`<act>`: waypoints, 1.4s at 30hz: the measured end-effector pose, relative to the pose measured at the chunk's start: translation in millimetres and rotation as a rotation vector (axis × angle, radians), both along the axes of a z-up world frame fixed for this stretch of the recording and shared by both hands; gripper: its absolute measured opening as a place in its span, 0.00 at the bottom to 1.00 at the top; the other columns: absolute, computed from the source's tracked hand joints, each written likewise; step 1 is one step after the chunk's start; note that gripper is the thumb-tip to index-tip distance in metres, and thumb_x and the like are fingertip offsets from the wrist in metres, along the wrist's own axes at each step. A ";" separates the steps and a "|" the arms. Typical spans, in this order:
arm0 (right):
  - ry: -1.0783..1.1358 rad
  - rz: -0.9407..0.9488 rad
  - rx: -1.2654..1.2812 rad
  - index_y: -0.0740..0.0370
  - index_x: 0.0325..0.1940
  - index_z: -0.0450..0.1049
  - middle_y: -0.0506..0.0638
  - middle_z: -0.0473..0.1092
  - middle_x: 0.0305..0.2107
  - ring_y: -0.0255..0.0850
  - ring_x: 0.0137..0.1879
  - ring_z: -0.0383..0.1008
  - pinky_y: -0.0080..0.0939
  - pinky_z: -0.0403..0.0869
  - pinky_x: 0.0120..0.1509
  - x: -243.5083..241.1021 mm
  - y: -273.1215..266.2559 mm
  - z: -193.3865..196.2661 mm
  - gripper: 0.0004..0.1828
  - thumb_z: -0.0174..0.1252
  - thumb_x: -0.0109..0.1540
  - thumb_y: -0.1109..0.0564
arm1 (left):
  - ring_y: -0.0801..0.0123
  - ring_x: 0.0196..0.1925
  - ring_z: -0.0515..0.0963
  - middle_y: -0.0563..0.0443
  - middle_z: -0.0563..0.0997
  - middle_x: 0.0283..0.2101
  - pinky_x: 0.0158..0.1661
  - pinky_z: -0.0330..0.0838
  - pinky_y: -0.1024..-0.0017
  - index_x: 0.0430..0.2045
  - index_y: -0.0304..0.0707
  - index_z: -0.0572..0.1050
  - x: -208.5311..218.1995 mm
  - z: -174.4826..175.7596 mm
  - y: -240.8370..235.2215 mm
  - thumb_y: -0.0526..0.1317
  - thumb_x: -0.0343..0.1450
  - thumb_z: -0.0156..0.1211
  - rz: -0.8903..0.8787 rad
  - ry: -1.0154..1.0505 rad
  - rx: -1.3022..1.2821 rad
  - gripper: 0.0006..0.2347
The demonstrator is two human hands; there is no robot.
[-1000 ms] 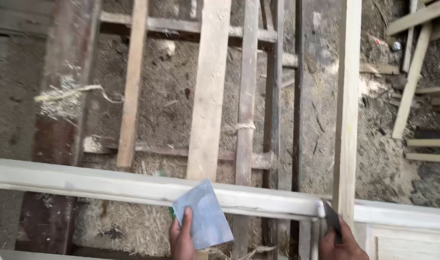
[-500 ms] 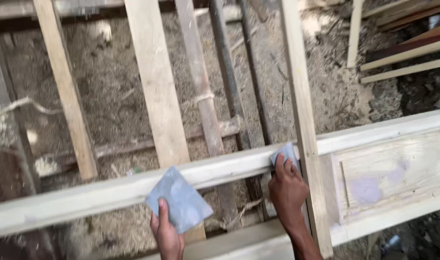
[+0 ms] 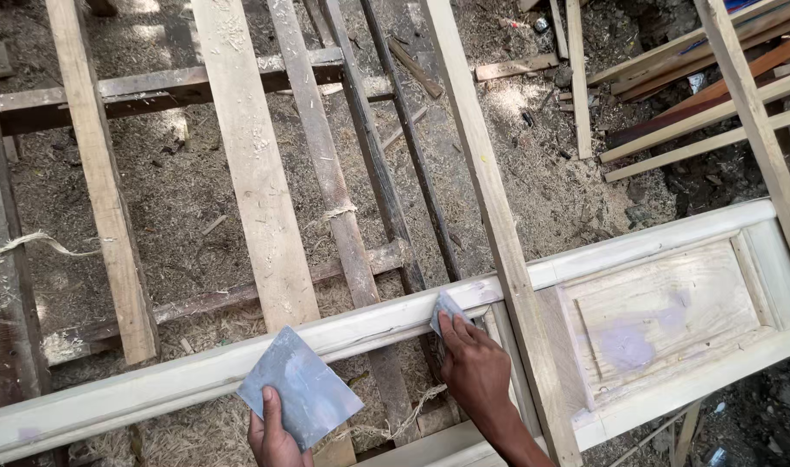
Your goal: The person sands a wooden door frame using sandpaper. They apply wood filler to the surface and continue sanding to smooth the wood.
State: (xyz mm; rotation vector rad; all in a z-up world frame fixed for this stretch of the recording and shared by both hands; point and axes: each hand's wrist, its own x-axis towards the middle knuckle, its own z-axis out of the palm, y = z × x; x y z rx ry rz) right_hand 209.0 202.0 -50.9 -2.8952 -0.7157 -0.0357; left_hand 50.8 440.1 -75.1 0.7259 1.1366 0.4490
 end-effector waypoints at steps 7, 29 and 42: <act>0.046 -0.302 0.190 0.49 0.55 0.82 0.50 0.81 0.26 0.36 0.18 0.74 0.40 0.72 0.20 -15.5 -16.6 49.9 0.20 0.61 0.59 0.60 | 0.60 0.58 0.78 0.41 0.76 0.58 0.58 0.72 0.61 0.64 0.28 0.64 -14.2 11.0 2.1 0.45 0.77 0.48 -0.046 -0.064 0.040 0.22; 0.059 -0.545 0.416 0.63 0.58 0.78 0.60 0.79 0.29 0.42 0.27 0.80 0.42 0.75 0.32 18.1 -43.7 59.4 0.17 0.60 0.65 0.60 | 0.63 0.58 0.79 0.44 0.77 0.58 0.60 0.74 0.64 0.64 0.27 0.65 -8.6 30.8 22.2 0.44 0.80 0.49 -0.075 -0.167 0.163 0.20; -0.016 -0.444 0.233 0.58 0.60 0.79 0.58 0.74 0.20 0.44 0.20 0.74 0.47 0.69 0.27 30.9 -30.8 52.0 0.18 0.60 0.66 0.61 | 0.65 0.58 0.79 0.46 0.77 0.58 0.61 0.75 0.63 0.64 0.29 0.66 -8.4 29.6 23.2 0.45 0.81 0.52 -0.081 -0.125 0.185 0.19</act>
